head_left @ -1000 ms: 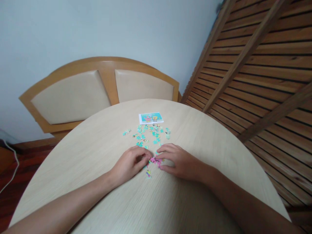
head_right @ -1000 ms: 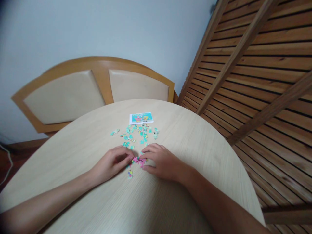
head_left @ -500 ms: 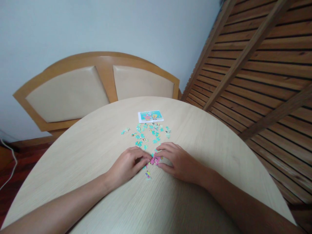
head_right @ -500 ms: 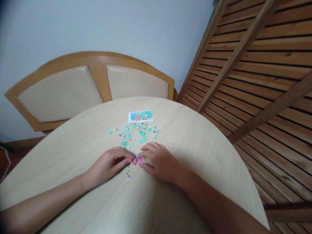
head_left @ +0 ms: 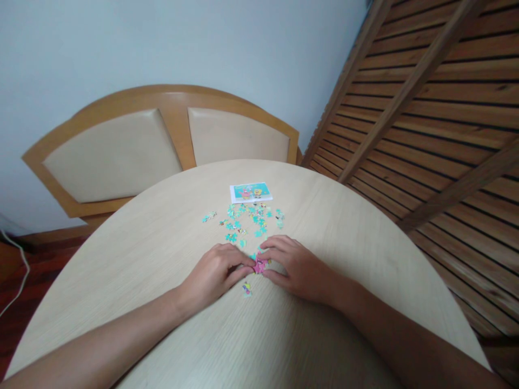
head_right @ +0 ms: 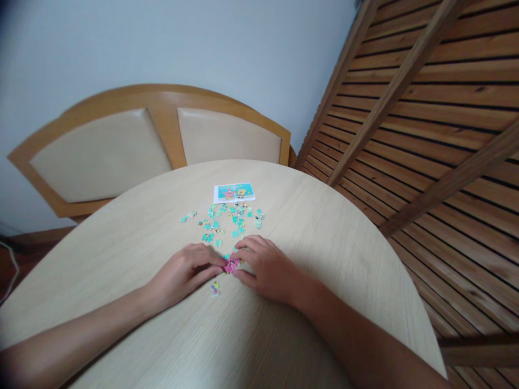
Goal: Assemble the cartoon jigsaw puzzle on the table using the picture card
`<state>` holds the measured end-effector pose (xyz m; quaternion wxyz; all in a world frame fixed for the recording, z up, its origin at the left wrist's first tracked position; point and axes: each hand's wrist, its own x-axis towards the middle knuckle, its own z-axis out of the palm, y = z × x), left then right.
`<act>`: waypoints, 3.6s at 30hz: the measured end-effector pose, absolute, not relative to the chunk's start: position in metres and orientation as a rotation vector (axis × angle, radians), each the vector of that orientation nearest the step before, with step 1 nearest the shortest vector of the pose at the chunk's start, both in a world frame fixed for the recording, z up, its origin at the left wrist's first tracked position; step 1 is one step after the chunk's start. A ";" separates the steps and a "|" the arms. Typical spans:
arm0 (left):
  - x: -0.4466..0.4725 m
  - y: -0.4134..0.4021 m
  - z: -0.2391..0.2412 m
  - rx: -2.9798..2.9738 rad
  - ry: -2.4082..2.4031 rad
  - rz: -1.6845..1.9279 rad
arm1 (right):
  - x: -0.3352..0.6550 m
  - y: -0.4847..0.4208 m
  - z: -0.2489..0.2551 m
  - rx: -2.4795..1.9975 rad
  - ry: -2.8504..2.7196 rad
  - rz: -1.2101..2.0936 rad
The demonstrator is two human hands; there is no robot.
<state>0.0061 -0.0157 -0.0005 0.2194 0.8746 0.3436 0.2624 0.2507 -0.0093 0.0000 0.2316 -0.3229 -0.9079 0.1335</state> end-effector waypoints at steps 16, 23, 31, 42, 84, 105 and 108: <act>0.003 -0.014 0.002 2.510 0.974 0.710 | 0.252 -0.008 0.001 -0.855 -2.498 0.379; -0.010 -0.004 0.007 2.560 0.921 0.722 | 0.253 -0.009 0.005 -0.769 -2.555 0.371; -0.021 0.002 0.010 2.653 0.816 0.575 | 0.256 -0.009 0.002 -0.712 -2.652 0.341; -0.018 -0.006 0.015 2.658 0.820 0.514 | 0.255 -0.009 0.005 -0.716 -2.610 0.422; -0.009 -0.014 0.009 2.480 0.999 0.576 | 0.254 -0.009 0.003 -0.690 -2.614 0.374; -0.008 -0.013 0.006 2.488 0.999 0.615 | 0.253 -0.008 0.004 -0.693 -2.608 0.395; -0.009 -0.013 0.007 2.465 1.002 0.621 | 0.253 -0.009 0.007 -0.685 -2.621 0.420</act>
